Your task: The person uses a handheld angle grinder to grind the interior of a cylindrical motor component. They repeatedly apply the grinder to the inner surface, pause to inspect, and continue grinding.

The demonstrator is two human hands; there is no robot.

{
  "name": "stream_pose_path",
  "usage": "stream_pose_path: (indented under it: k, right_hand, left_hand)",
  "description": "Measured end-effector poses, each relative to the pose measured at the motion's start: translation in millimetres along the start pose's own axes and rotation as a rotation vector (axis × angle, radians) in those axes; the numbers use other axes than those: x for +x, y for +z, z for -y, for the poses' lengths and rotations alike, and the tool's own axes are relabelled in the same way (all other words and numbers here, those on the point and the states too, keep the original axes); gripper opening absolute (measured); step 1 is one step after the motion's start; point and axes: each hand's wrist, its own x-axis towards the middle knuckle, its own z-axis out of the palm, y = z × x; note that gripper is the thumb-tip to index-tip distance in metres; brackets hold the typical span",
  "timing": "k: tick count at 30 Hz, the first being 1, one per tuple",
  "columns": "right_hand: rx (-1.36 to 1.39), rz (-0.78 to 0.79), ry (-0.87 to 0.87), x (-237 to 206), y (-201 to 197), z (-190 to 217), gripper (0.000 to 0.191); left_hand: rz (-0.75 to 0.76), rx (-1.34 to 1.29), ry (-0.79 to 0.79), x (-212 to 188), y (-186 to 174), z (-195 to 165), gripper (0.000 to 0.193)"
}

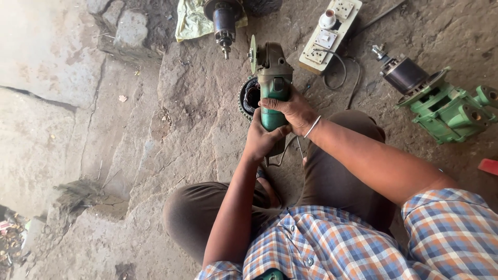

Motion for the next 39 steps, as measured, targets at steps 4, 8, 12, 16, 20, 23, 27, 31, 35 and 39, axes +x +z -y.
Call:
stream_pose_path:
  k: [4, 8, 12, 16, 20, 23, 27, 31, 35, 39]
  right_hand:
    - [-0.024, 0.036, 0.029, -7, -2, 1, 0.068]
    - [0.062, 0.039, 0.080, -8, -8, -8, 0.074]
    - [0.022, 0.013, 0.048, -6, -14, -30, 0.073]
    - [0.047, -0.137, 0.104, -6, -24, -47, 0.065]
    - [-0.047, -0.133, 0.117, 1, -38, -46, 0.060]
    - [-0.010, -0.132, 0.114, 8, -48, -42, 0.059]
    - [0.044, -0.114, 0.145, 14, -59, -39, 0.056]
    - [0.042, -0.003, 0.108, 18, -58, -52, 0.054]
    - [0.096, -0.018, 0.139, 23, -53, -57, 0.055]
    - [0.099, -0.024, 0.177, 19, -49, -52, 0.057]
  left_hand:
    - [0.035, -0.191, 0.064, -1, 6, 9, 0.096]
    - [0.047, -0.181, -0.063, 1, 7, 11, 0.094]
    - [0.042, -0.031, -0.018, 0, -2, 21, 0.085]
    - [0.076, -0.102, -0.035, 0, 6, 42, 0.074]
    - [0.093, -0.131, -0.083, 11, 16, 47, 0.070]
    - [0.116, -0.115, -0.148, 24, 20, 46, 0.071]
    - [0.172, -0.221, -0.147, 36, 24, 47, 0.081]
    - [0.191, -0.408, 0.003, 35, 21, 59, 0.090]
    - [0.179, -0.366, -0.011, 31, 11, 60, 0.087]
    - [0.168, -0.289, -0.071, 29, 9, 54, 0.077]
